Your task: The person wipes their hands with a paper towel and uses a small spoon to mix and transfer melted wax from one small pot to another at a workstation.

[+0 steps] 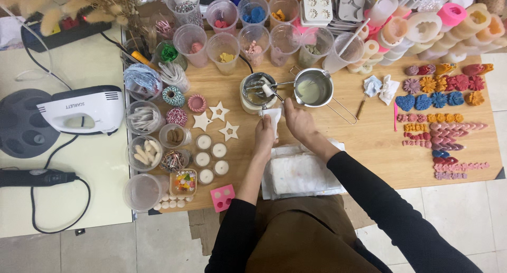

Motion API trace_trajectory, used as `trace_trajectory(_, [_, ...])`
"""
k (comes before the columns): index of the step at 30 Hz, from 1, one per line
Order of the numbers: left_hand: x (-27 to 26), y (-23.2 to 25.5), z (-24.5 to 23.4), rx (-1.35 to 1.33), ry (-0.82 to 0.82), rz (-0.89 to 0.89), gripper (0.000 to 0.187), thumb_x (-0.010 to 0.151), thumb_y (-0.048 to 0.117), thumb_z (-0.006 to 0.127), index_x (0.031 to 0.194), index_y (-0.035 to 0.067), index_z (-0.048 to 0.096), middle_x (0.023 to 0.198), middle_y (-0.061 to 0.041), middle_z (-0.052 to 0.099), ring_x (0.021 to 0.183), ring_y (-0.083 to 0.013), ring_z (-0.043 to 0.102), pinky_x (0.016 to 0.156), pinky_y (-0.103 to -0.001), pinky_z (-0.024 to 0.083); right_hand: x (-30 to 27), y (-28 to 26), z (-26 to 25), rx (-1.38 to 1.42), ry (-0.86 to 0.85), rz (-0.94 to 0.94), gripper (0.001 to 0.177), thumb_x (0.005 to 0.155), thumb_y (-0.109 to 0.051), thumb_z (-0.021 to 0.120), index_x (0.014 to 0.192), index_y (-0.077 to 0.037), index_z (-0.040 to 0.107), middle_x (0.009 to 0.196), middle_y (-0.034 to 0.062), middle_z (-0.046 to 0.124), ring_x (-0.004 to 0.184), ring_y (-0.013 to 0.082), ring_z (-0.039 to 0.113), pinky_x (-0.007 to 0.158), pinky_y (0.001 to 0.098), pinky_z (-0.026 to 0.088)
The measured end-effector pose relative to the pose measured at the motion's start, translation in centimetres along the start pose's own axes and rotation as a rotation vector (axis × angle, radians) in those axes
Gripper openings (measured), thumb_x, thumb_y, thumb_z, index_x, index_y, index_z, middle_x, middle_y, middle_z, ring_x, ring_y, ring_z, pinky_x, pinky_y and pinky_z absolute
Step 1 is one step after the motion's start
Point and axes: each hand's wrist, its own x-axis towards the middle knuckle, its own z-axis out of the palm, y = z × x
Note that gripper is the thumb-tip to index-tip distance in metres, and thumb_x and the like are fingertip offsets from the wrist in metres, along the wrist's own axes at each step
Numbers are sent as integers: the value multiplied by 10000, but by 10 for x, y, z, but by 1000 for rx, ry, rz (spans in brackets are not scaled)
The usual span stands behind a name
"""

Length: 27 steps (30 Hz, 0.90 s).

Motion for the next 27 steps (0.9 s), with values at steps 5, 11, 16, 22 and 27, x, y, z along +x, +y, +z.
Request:
trace_trajectory(5, [2, -5, 1, -12, 12, -19, 436, 1077, 449, 391, 1116, 68, 600, 720, -13, 529, 534, -106, 503, 422, -279, 381, 2, -5, -6, 9, 23, -2, 174, 1075, -241, 494, 1085, -76, 437, 702, 209, 695, 581, 438, 667, 497, 544, 520])
trace_trajectory(11, [7, -12, -1, -47, 0, -9, 445, 1087, 451, 399, 1114, 51, 594, 704, -24, 516, 514, -110, 486, 410, -278, 361, -1, -15, -16, -27, 114, -77, 151, 1038, -204, 514, 1060, -59, 477, 782, 170, 700, 612, 378, 693, 506, 474, 543])
trace_trajectory(16, [8, -11, 1, -38, 25, -28, 429, 1082, 448, 403, 1129, 64, 589, 732, 4, 540, 529, -96, 504, 415, -276, 379, -6, -6, -9, -351, 148, -78, 79, 1004, -155, 545, 1039, -96, 508, 722, 87, 682, 593, 272, 703, 559, 392, 550])
trace_trajectory(22, [6, -8, 2, -50, 8, -48, 454, 1081, 460, 385, 1138, 56, 587, 721, -24, 519, 528, -107, 493, 408, -273, 362, -20, 2, -9, -452, 81, -77, 100, 976, -136, 570, 1059, -109, 521, 715, 75, 676, 579, 256, 706, 552, 375, 558])
trace_trajectory(27, [4, -8, 1, -44, 0, -21, 456, 1079, 471, 389, 1152, 63, 578, 746, -10, 524, 546, -104, 504, 416, -266, 369, -26, 6, -19, -457, 57, -103, 153, 959, -114, 577, 1104, -88, 536, 711, 69, 674, 570, 249, 705, 543, 369, 558])
